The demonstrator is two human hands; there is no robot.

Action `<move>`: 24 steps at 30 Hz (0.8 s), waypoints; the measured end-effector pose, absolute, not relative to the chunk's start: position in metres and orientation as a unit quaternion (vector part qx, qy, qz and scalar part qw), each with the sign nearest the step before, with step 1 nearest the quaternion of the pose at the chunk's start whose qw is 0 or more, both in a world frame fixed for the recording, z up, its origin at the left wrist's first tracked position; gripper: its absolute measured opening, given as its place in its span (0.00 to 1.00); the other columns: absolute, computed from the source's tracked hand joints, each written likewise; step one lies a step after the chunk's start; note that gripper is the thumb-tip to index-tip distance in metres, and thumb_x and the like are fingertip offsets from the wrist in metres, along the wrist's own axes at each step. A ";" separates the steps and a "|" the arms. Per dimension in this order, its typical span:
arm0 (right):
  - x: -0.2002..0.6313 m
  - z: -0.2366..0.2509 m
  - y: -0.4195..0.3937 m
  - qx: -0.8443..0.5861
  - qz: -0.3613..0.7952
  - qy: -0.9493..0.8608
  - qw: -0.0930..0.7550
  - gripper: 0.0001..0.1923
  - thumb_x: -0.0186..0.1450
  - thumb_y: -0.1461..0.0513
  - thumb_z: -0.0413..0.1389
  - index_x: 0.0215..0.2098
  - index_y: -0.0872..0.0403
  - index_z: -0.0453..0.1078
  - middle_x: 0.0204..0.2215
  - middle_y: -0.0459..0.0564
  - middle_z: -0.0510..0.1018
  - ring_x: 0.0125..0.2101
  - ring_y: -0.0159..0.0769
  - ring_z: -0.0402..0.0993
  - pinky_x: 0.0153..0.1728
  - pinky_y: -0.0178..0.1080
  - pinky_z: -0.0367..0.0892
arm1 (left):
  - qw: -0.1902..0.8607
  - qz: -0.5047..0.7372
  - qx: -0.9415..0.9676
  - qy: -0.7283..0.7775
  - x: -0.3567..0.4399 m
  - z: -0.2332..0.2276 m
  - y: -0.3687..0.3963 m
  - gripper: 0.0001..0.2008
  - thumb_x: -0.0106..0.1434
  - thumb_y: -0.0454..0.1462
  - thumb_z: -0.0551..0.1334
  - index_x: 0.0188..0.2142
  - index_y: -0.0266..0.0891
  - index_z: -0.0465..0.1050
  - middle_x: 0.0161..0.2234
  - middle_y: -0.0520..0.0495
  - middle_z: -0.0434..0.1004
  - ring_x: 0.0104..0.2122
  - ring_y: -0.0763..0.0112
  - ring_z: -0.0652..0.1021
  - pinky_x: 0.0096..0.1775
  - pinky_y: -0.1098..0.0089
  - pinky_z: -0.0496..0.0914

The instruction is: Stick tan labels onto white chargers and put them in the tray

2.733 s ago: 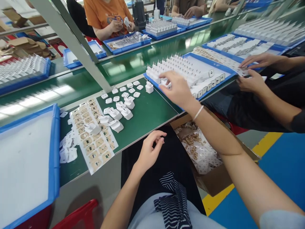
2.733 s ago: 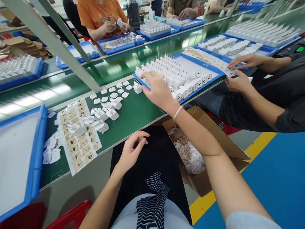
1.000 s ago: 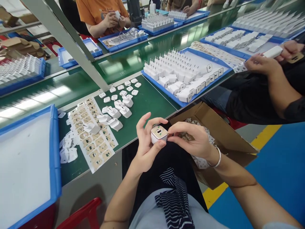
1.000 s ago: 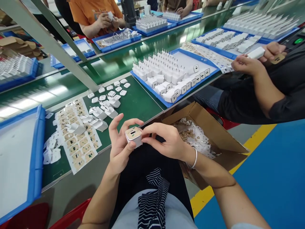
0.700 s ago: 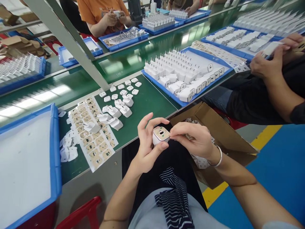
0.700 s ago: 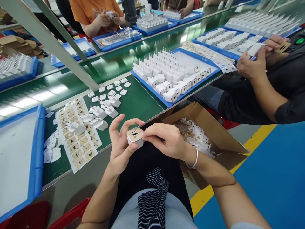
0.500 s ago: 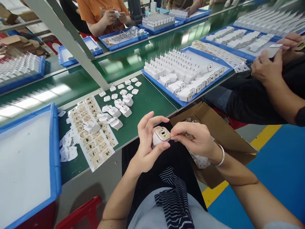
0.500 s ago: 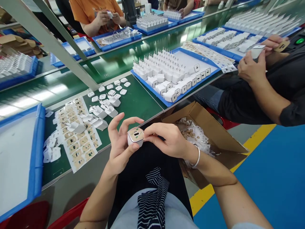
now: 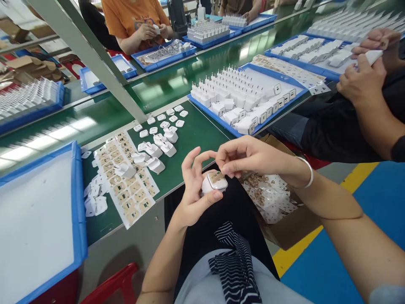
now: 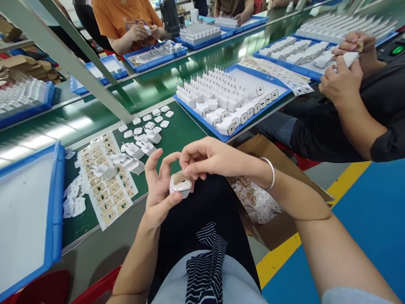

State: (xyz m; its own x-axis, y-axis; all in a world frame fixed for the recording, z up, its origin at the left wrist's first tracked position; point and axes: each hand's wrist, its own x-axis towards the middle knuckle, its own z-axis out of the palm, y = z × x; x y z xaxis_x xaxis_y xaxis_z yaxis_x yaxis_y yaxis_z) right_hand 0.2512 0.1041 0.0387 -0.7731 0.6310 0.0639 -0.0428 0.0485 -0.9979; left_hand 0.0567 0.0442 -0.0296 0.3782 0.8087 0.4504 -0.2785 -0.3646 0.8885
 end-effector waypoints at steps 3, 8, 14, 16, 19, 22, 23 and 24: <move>0.253 0.047 0.120 -0.232 0.645 -0.675 0.271 0.05 0.65 0.66 0.61 0.30 0.57 0.71 0.19 0.41 0.73 0.19 0.23 0.68 0.19 0.26 0.62 | 0.512 0.525 0.649 0.204 0.056 -0.031 0.044 0.41 0.65 0.42 0.67 0.68 0.64 0.45 0.63 0.42 0.58 0.35 0.74 0.76 0.33 0.68 0.75; 0.290 0.004 0.121 -0.333 0.504 -0.669 0.434 0.06 0.65 0.61 0.64 0.33 0.54 0.73 0.24 0.44 0.76 0.24 0.28 0.72 0.24 0.31 0.68 | 0.446 0.525 0.677 0.259 0.046 -0.035 0.043 0.39 0.64 0.48 0.66 0.68 0.60 0.47 0.63 0.39 0.57 0.38 0.69 0.76 0.34 0.64 0.76; 0.329 -0.173 0.059 -0.704 0.350 -0.460 0.413 0.07 0.62 0.56 0.59 0.34 0.51 0.74 0.29 0.51 0.77 0.35 0.46 0.77 0.43 0.49 0.74 | 0.383 0.513 0.719 0.271 0.043 -0.044 0.055 0.21 0.65 0.41 0.64 0.56 0.48 0.65 0.60 0.38 0.53 0.47 0.59 0.73 0.34 0.62 0.78; 0.332 -0.220 0.033 -0.755 0.348 -0.407 0.378 0.11 0.56 0.61 0.59 0.38 0.53 0.76 0.27 0.53 0.75 0.34 0.52 0.78 0.44 0.56 0.72 | 0.368 0.498 0.739 0.266 0.050 -0.047 0.061 0.16 0.65 0.37 0.63 0.52 0.46 0.67 0.59 0.39 0.50 0.48 0.60 0.72 0.33 0.65 0.77; 0.331 -0.251 0.007 -0.789 0.368 -0.353 0.343 0.23 0.49 0.66 0.59 0.44 0.55 0.77 0.32 0.57 0.78 0.38 0.58 0.80 0.47 0.60 0.69 | 0.370 0.468 0.751 0.282 0.063 -0.053 0.068 0.25 0.64 0.30 0.61 0.58 0.48 0.60 0.55 0.41 0.54 0.42 0.69 0.73 0.31 0.69 0.75; 0.326 -0.237 0.007 -0.767 0.404 -0.356 0.350 0.24 0.51 0.63 0.61 0.48 0.54 0.77 0.44 0.61 0.79 0.48 0.56 0.79 0.53 0.56 0.69 | 0.388 0.429 0.758 0.302 0.077 -0.065 0.071 0.39 0.64 0.27 0.62 0.67 0.51 0.44 0.47 0.45 0.63 0.38 0.73 0.75 0.33 0.72 0.75; 0.323 -0.225 0.012 -0.742 0.422 -0.370 0.367 0.24 0.55 0.60 0.60 0.51 0.53 0.75 0.49 0.60 0.79 0.50 0.53 0.78 0.54 0.52 0.71 | 0.385 0.420 0.762 0.307 0.082 -0.070 0.071 0.41 0.64 0.27 0.62 0.68 0.51 0.42 0.46 0.46 0.65 0.40 0.73 0.77 0.36 0.72 0.76; 0.319 -0.209 0.017 -0.706 0.446 -0.388 0.391 0.24 0.58 0.57 0.60 0.53 0.52 0.74 0.52 0.58 0.78 0.51 0.49 0.78 0.53 0.49 0.72 | 0.380 0.413 0.768 0.307 0.086 -0.075 0.071 0.42 0.64 0.28 0.63 0.68 0.51 0.41 0.46 0.46 0.67 0.42 0.71 0.78 0.39 0.71 0.76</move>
